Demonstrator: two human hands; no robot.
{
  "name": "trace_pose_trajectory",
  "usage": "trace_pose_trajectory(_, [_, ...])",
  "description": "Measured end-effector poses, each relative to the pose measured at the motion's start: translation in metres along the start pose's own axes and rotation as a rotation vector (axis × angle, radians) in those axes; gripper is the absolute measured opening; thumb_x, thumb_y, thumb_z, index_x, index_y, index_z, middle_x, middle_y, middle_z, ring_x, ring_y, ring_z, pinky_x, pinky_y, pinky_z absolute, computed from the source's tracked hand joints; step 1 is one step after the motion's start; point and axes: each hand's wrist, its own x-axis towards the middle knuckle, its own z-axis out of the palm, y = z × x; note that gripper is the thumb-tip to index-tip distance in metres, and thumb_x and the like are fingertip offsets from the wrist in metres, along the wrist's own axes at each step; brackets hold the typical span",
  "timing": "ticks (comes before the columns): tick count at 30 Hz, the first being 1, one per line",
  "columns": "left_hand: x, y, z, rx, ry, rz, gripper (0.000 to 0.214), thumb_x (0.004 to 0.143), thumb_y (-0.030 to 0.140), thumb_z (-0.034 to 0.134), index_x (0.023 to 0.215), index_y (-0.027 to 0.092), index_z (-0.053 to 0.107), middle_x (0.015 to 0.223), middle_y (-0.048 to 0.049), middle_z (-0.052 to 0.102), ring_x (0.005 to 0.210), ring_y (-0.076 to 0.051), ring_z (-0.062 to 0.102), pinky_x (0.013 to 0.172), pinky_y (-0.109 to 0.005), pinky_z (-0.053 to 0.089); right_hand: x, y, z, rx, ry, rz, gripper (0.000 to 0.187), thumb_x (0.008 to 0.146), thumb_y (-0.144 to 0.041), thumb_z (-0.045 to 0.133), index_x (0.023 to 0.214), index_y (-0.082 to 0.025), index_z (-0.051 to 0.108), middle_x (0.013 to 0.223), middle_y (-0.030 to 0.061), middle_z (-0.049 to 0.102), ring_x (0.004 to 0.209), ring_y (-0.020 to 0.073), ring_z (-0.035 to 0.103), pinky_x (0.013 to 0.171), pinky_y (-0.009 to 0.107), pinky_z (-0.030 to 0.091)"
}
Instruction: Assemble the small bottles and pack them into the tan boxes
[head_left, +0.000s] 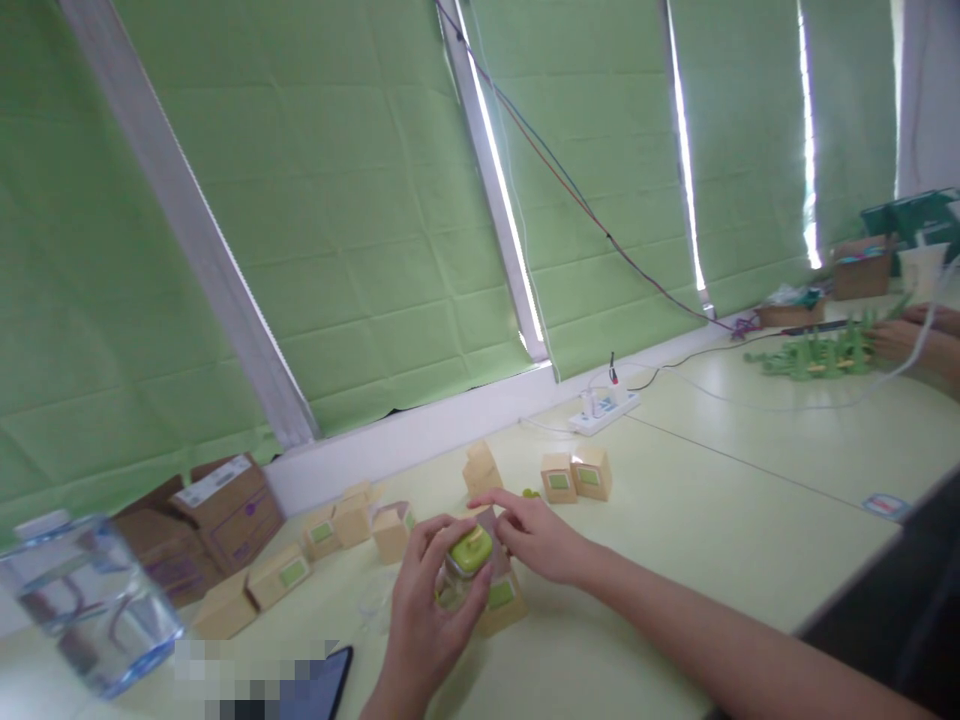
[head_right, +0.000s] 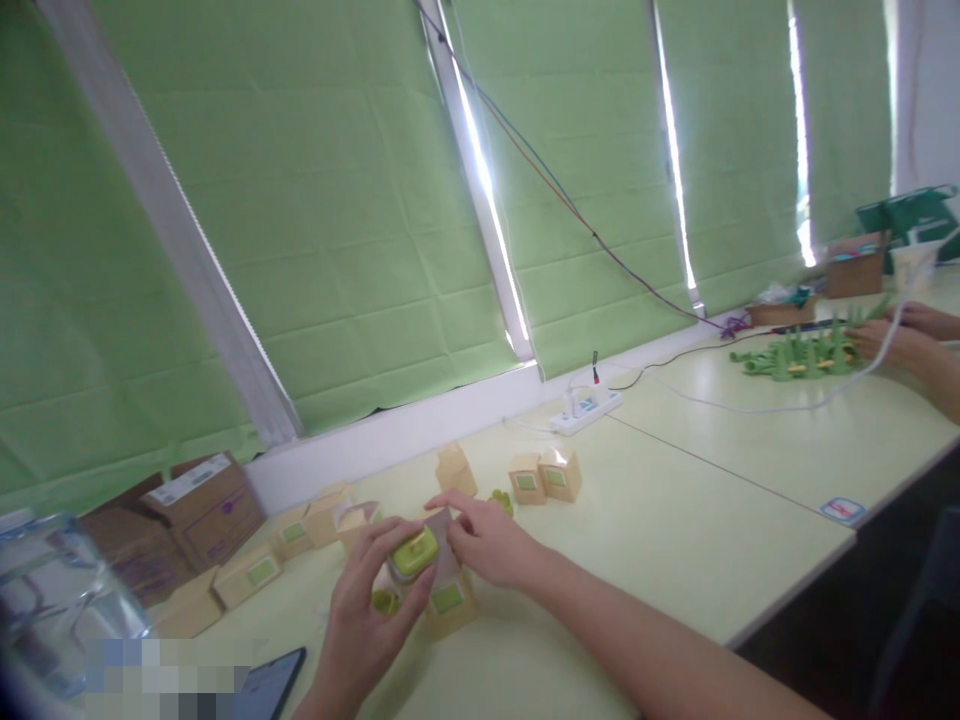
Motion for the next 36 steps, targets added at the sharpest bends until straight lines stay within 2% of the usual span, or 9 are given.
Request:
trace_pose_trajectory(5, [0.000,-0.004,0.005,-0.061,-0.064,-0.052,0.034,0.085,0.030,0.064,0.118,0.025,0.058,0.113,-0.0093,0.060,0.107,-0.024,0.059,0.091,-0.038,0.049,0.000,0.005,0.002,0.022,0.003,-0.002,0.040,0.093,-0.023,0.039,0.130,-0.024,0.056,0.072,-0.0019,0.059,0.065,0.0115,0.054,0.066,0.025,0.049])
trace_pose_trajectory(12, [-0.002,-0.008,0.008,-0.050,-0.105,-0.207,0.034,0.084,0.036,0.065,0.113,0.022,0.057,0.105,-0.0081,0.068,0.096,-0.025,0.063,0.085,-0.041,0.051,-0.001,0.005,-0.001,-0.033,0.003,-0.014,0.045,0.093,-0.022,0.038,0.135,-0.027,0.054,0.096,0.0017,0.068,0.084,0.0167,0.061,0.082,0.033,0.050])
trace_pose_trajectory(19, [0.003,-0.008,0.007,-0.101,-0.118,-0.127,0.028,0.084,0.034,0.065,0.110,0.023,0.065,0.113,-0.0096,0.063,0.108,-0.025,0.059,0.093,-0.042,0.048,-0.003,0.001,-0.004,-0.047,-0.023,-0.032,0.045,0.094,-0.023,0.037,0.137,-0.026,0.052,0.107,0.0030,0.068,0.092,0.0180,0.062,0.083,0.033,0.051])
trace_pose_trajectory(22, [0.002,-0.011,0.007,-0.085,-0.111,-0.147,0.032,0.082,0.036,0.067,0.112,0.025,0.067,0.111,-0.0098,0.064,0.107,-0.025,0.060,0.093,-0.042,0.049,-0.003,-0.001,-0.004,-0.028,-0.033,-0.033,0.044,0.096,-0.024,0.036,0.137,-0.026,0.052,0.112,0.0033,0.067,0.095,0.0180,0.062,0.085,0.034,0.052])
trace_pose_trajectory(27, [0.003,-0.012,0.004,-0.087,-0.163,-0.166,0.034,0.081,0.037,0.068,0.113,0.026,0.066,0.112,-0.0087,0.067,0.104,-0.025,0.062,0.089,-0.042,0.051,-0.004,-0.001,-0.003,0.067,-0.040,-0.012,0.043,0.098,-0.027,0.034,0.137,-0.028,0.050,0.121,0.0031,0.064,0.104,0.0182,0.061,0.086,0.034,0.053])
trace_pose_trajectory(32, [0.002,-0.009,0.004,-0.082,-0.148,-0.158,0.031,0.082,0.037,0.068,0.111,0.025,0.065,0.106,-0.0069,0.069,0.095,-0.023,0.064,0.082,-0.038,0.052,-0.004,0.000,-0.002,0.167,-0.066,0.001,0.043,0.099,-0.028,0.033,0.138,-0.029,0.048,0.123,0.0030,0.064,0.103,0.0181,0.062,0.082,0.034,0.055])
trace_pose_trajectory(36, [0.000,-0.009,0.005,-0.093,-0.065,-0.197,0.032,0.079,0.039,0.070,0.105,0.022,0.064,0.099,-0.0071,0.068,0.089,-0.023,0.064,0.080,-0.038,0.052,-0.004,0.000,-0.001,0.107,-0.050,0.011,0.042,0.098,-0.029,0.035,0.138,-0.028,0.050,0.107,0.0029,0.068,0.093,0.0175,0.063,0.081,0.033,0.053])
